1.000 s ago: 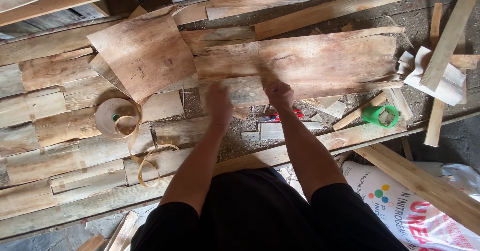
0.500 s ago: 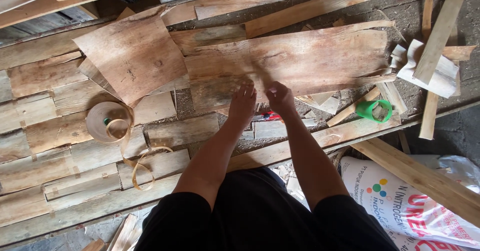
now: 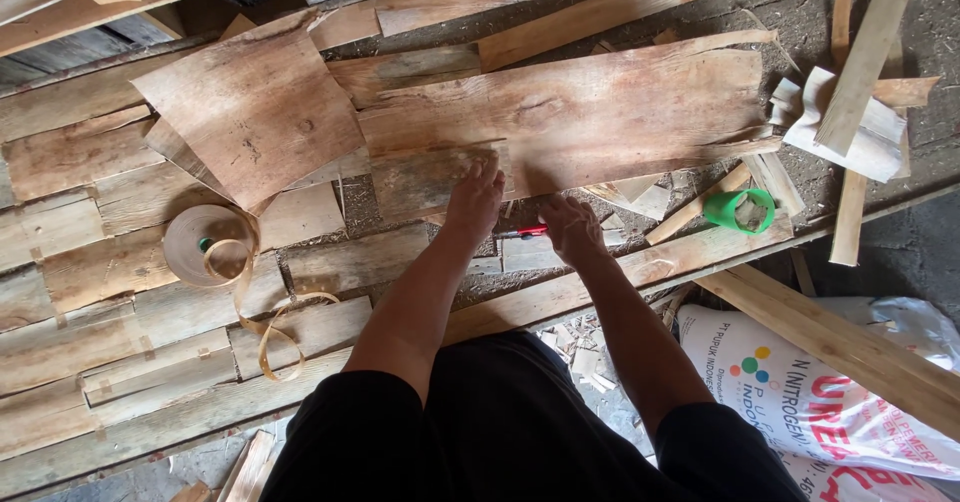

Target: Cutting and trimming pieces of wood bark with a utility knife on a workbench.

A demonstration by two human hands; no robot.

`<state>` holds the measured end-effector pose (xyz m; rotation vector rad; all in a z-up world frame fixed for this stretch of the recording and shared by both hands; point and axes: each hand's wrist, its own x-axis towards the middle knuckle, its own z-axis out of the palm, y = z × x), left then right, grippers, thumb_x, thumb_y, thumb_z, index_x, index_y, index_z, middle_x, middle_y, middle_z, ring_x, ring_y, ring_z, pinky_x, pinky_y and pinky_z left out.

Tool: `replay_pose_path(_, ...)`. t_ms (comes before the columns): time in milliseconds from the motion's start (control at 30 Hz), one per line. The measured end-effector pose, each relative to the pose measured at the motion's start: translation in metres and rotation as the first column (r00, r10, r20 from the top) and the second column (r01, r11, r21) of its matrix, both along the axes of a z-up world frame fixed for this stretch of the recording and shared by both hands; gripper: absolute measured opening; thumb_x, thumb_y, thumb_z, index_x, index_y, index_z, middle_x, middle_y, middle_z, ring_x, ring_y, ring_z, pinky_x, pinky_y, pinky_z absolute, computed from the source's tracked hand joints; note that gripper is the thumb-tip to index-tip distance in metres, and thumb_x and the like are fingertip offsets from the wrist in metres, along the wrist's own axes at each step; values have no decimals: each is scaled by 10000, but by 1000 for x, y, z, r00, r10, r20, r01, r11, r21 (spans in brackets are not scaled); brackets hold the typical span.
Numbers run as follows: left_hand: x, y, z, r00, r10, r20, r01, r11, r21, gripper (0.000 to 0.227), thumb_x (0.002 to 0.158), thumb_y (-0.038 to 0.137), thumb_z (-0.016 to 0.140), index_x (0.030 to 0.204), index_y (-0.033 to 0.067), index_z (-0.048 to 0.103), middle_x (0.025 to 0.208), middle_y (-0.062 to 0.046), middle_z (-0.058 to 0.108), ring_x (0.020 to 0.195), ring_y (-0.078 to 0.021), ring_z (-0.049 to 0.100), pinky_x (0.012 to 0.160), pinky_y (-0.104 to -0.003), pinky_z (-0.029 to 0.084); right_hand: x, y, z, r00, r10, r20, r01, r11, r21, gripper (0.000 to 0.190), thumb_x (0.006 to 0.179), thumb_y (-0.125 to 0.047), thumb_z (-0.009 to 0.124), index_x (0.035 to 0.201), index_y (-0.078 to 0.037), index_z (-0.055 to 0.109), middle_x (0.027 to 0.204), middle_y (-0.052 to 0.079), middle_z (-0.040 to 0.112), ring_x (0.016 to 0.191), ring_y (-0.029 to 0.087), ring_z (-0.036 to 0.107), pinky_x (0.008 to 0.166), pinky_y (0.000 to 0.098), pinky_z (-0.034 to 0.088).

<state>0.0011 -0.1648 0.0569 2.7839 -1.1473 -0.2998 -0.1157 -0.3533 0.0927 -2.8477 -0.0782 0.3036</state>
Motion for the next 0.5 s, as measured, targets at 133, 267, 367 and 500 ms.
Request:
replay_pose_path(133,2,4,8,1000,13,-18,-13,1000,-9,384,922,108,640,1296,24,627,1595,-156,368,1403,-338,441,1095,-396,495,4,-4,25,992,24,120,-25,1000,10,213,851,-106,778,1049,-108,701,1094,91,703,990,269,657,889,469,496)
replay_pose_path(267,-1,8,11,999,-31,29,31,999,-8,416,897,130,661,1307,64,630,1582,-145,377,1358,-323,458,1070,-412,509,3,0,64,946,-231,-229,214,972,-98,102,964,-131,667,1034,-100,600,892,125,733,839,299,698,790,474,536)
replay_pose_path(367,0,5,3,999,-18,44,19,999,-31,391,923,144,658,1303,55,631,1573,-142,392,1349,-318,467,1074,-411,512,5,5,53,916,-366,-164,377,925,45,166,1030,-200,607,1113,-84,524,848,185,736,746,346,711,668,512,541)
replay_pose_path(500,-1,4,11,1000,5,-2,-4,1000,16,345,954,108,638,1295,52,638,1605,-131,389,1392,-303,460,1102,-394,523,23,35,52,876,-435,-207,478,841,254,241,1086,-142,433,1327,-142,426,1037,160,750,632,376,713,497,534,527)
